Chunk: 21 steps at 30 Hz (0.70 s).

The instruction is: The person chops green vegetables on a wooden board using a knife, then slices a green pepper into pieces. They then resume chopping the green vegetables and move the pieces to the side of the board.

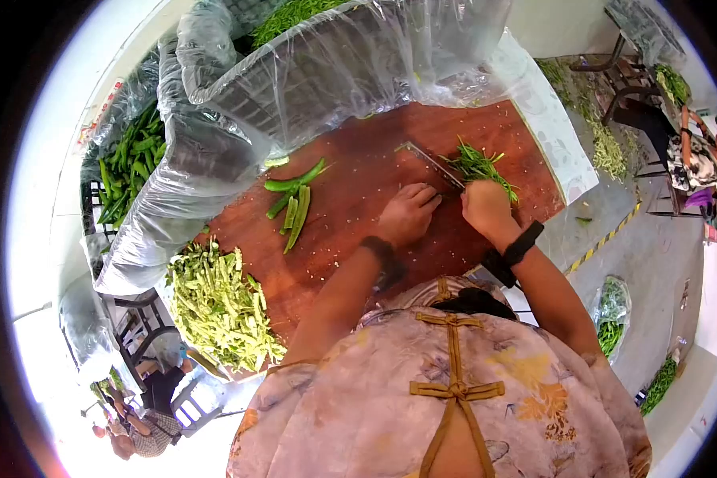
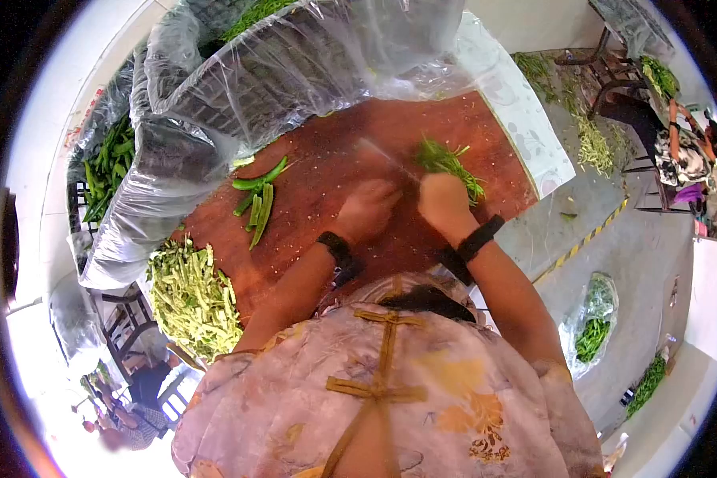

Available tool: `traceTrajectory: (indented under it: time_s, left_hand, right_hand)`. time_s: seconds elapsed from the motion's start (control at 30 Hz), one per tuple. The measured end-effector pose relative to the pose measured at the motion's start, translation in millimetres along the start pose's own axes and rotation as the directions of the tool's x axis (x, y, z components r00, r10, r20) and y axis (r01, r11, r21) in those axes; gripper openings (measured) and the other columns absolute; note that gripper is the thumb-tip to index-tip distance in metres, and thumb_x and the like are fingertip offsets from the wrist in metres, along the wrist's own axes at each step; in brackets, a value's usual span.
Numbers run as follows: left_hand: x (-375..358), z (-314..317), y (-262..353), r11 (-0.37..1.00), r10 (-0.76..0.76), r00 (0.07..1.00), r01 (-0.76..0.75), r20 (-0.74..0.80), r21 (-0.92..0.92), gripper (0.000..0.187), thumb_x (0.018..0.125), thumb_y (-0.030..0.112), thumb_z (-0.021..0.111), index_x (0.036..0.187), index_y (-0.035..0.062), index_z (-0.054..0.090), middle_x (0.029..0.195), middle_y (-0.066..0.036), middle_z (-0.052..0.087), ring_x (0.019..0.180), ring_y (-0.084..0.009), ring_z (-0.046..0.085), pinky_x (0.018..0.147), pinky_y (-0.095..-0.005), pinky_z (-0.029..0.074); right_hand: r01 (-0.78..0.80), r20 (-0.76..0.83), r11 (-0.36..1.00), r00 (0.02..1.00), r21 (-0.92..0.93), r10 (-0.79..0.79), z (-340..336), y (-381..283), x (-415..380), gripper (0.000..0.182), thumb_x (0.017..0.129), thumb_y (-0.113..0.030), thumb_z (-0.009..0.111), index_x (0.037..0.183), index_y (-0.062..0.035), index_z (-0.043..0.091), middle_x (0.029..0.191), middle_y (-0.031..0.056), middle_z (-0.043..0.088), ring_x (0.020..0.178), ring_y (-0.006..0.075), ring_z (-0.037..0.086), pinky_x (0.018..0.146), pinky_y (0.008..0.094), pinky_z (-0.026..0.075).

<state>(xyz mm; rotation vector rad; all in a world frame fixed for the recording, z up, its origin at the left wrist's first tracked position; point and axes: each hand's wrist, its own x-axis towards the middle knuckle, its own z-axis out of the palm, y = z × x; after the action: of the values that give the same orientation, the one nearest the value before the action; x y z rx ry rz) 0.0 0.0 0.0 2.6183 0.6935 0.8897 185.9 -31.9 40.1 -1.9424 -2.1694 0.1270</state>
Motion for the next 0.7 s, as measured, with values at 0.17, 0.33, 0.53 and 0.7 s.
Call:
traceTrajectory:
  time_s: [0.17,0.33,0.53,0.7]
  left_hand:
    - [-8,5,-3,0.991,-0.13,0.987,0.132,0.091,-0.01,0.03,0.064,0.006,0.054,0.093,0.0022,0.062,0.096,-0.008,0.056,0.093,-0.024,0.052,0.082,-0.0343,0.043]
    - [-3,0,-2,1.0,-0.023,1.0,0.023,0.001,0.016,0.029,0.064,0.006,0.053,0.092,0.0026,0.062,0.094,-0.006,0.057,0.091,-0.023,0.052,0.081,-0.0337,0.043]
    - [-7,3,-10,1.0,0.028,0.999,-0.028,0.017,0.012,0.028,0.063,0.007,0.054,0.089,0.0027,0.062,0.095,-0.007,0.057,0.092,-0.0235,0.052,0.081,-0.0341,0.043]
    - [-5,-1,-8,1.0,0.012,1.0,-0.013,-0.002,-0.024,0.026,0.063,0.007,0.054,0.088,0.0022,0.062,0.096,-0.008,0.057,0.093,-0.0241,0.051,0.081,-0.0359,0.043]
  right_hand:
    - [0.084,0.019,0.992,0.996,0.092,-0.086,-5,-13,-17,0.015,0.067,-0.013,0.057,0.055,-0.0041,0.056,0.057,0.0179,0.053,0.056,0.0358,0.053,0.053,0.0453,0.042]
    - [0.098,-0.02,0.99,0.995,0.102,-0.096,-4,-15,-16,0.011,0.064,-0.01,0.056,0.054,-0.004,0.055,0.057,0.0177,0.053,0.056,0.0354,0.053,0.053,0.0445,0.042]
    - [0.109,0.026,0.994,0.994,0.017,-0.11,6,-34,9,0.008,0.059,-0.01,0.057,0.054,-0.0041,0.056,0.057,0.0169,0.054,0.056,0.0336,0.055,0.052,0.042,0.044]
    - [0.142,-0.056,0.99,0.988,0.002,-0.142,15,-34,35,0.008,0.059,-0.01,0.057,0.055,-0.0038,0.056,0.057,0.0164,0.054,0.056,0.0328,0.055,0.051,0.0409,0.044]
